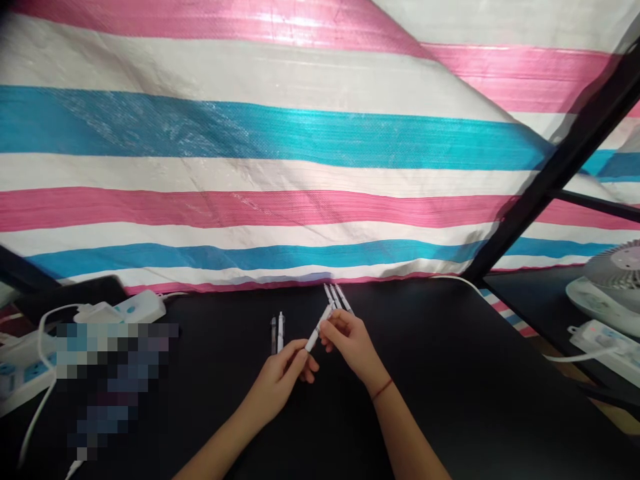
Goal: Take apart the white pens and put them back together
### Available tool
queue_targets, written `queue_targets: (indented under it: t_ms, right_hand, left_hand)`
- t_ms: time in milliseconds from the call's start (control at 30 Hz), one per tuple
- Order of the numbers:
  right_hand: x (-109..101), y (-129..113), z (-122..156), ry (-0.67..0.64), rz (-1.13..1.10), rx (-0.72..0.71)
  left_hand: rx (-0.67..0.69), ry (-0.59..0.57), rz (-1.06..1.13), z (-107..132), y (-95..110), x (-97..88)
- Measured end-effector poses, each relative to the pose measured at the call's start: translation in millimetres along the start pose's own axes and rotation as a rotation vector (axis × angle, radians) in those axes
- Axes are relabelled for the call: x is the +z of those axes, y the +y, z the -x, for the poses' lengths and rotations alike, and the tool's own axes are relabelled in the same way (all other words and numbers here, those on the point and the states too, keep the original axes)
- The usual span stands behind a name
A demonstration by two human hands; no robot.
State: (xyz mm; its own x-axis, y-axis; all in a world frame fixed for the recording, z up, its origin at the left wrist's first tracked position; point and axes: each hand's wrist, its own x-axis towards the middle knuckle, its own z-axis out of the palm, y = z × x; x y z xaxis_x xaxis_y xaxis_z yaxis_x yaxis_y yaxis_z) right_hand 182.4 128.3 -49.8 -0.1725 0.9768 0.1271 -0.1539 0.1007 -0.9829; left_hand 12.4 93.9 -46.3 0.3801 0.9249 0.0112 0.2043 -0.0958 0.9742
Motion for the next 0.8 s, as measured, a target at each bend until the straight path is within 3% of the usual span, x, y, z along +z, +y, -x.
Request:
queue_targets:
  t_ms: [133,333,467,567,800]
  right_hand:
    - [4,-1,0,0.066,-0.068,-0.025]
    - [7,-3,0,0.107,-0.068,-0.038]
    - [8,-4,0,0.156,-0.053,-0.044]
    - [7,-3,0,0.12,-0.054,-0.032]
    - [7,-1,0,0.139,-0.048,-0.002]
  left_hand:
    - [-0.015,0.027,0.023,-1,-1,-1.3]
    - [-0.044,0.106,-0.122,1,-1,-0.2]
    - [-0.044,0.06,-0.046,4,2,3.5]
    - [-0.079,0.022,0.077,4,1,6.6]
    - [-0.096,0.103,0.083,1,0,9.6]
